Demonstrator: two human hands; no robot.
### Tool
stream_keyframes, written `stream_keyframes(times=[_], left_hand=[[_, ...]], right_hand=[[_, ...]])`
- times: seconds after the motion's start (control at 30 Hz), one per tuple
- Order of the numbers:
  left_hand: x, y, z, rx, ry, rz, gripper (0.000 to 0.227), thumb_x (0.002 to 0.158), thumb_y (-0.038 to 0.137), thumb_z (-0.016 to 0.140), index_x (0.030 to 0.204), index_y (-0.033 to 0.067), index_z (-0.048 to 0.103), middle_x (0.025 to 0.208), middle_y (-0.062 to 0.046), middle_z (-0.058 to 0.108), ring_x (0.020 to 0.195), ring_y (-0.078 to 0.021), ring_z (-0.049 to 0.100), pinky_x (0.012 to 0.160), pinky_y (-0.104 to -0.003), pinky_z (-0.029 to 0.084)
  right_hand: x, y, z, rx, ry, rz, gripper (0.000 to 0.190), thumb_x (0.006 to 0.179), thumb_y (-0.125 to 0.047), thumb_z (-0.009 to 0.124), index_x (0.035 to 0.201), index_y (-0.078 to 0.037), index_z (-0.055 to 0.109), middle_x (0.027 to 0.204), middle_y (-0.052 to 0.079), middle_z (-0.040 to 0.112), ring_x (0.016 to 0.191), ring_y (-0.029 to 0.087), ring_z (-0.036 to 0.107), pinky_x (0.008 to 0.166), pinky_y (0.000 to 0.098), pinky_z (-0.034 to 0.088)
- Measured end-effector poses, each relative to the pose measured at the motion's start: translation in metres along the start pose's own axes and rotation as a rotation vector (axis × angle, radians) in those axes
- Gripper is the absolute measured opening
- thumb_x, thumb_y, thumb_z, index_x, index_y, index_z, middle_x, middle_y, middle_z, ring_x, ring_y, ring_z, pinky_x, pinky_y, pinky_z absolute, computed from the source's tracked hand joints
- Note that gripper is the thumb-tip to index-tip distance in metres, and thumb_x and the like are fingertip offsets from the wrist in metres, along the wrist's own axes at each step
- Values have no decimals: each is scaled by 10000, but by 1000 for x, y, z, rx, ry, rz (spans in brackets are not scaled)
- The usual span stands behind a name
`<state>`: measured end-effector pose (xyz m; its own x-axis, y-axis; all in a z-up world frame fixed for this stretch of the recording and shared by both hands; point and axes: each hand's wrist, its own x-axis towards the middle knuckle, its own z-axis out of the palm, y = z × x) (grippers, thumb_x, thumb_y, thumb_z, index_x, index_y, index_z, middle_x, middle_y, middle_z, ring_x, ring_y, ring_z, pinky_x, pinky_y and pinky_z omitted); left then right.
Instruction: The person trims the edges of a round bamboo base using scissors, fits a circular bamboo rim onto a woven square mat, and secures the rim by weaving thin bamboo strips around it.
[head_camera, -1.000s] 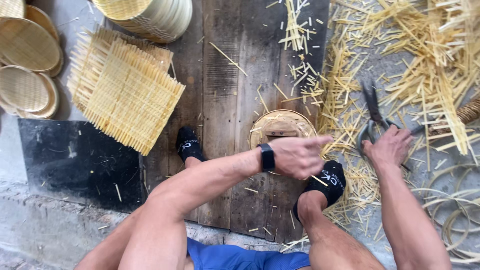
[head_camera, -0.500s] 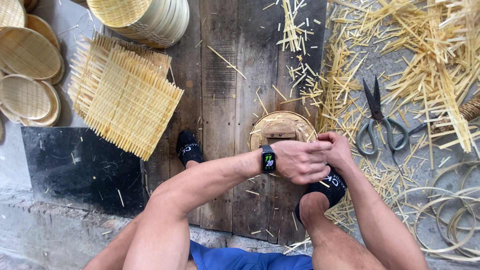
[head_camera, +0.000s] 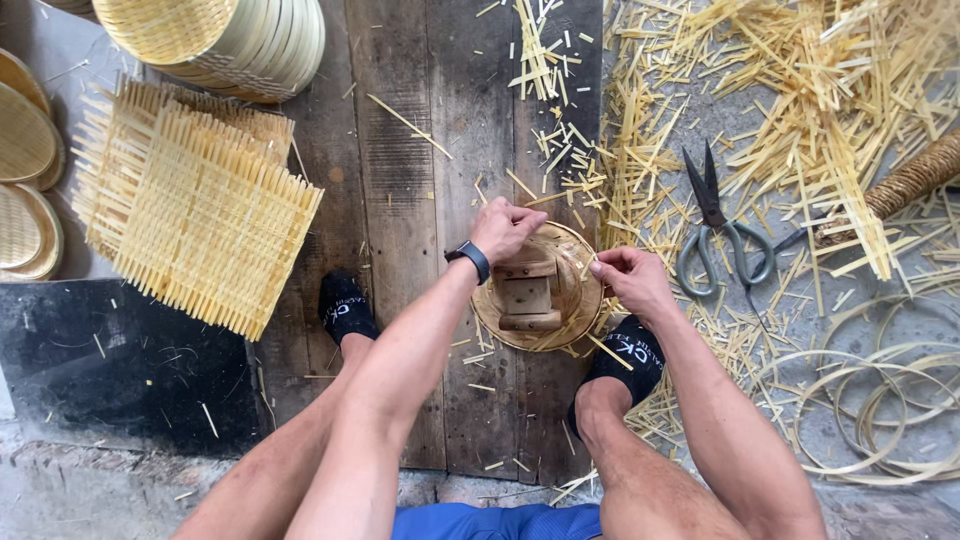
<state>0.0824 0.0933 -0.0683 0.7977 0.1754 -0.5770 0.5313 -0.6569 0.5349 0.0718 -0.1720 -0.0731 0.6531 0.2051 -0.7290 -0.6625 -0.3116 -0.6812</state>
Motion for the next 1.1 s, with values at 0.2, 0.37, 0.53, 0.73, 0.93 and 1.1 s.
stream_keyframes(times=[0.2, 0.37, 0.53, 0.73, 0.93, 1.1], left_hand=[[12, -5, 36, -95, 106, -72, 253, 727, 442, 872, 879, 240, 859, 976, -42, 632, 1019, -242, 609, 973, -473, 421], [4, -2, 31, -117, 160, -31, 257, 725, 441, 865, 876, 233, 861, 938, -47, 613, 991, -246, 610, 938, -471, 441], [-14, -45, 27, -267, 412, 115, 339, 979, 364, 678, 1203, 116, 736, 1068, -86, 654, 1006, -253, 632, 924, -411, 539], [-90, -127, 33, -519, 261, -266, 332, 882, 238, 805, 1122, 9, 788, 953, -70, 812, 839, -139, 725, 757, -306, 580], [-83, -126, 44, -946, 210, -529, 346, 801, 128, 863, 1093, -28, 762, 928, -90, 777, 778, -159, 711, 671, -357, 605], [-100, -118, 40, -974, 238, -520, 354, 871, 161, 791, 1200, 57, 711, 1108, -75, 750, 1006, -189, 720, 842, -380, 610]], right_hand=[[16, 16, 0, -48, 37, 6, 158, 892, -81, 778, 1005, 26, 752, 795, 70, 725, 620, 111, 618, 540, 268, 508], [5, 0, 5, -177, 95, -36, 175, 870, -91, 799, 992, 32, 774, 768, 80, 734, 599, 122, 626, 535, 288, 516], [-24, -1, -7, -405, 131, 23, 383, 891, -215, 838, 1126, 32, 663, 815, 112, 737, 640, 149, 682, 581, 280, 559], [-25, 54, -4, -65, -6, 108, 225, 913, -124, 743, 1036, 64, 730, 802, 115, 732, 623, 155, 690, 559, 278, 577], [-17, 61, -1, 78, 21, 115, 197, 921, -84, 757, 946, 98, 685, 769, 137, 700, 591, 184, 686, 515, 299, 589], [-34, 41, -2, 238, -19, 89, 196, 935, -108, 733, 1038, 53, 692, 875, 129, 725, 707, 198, 707, 599, 315, 603]])
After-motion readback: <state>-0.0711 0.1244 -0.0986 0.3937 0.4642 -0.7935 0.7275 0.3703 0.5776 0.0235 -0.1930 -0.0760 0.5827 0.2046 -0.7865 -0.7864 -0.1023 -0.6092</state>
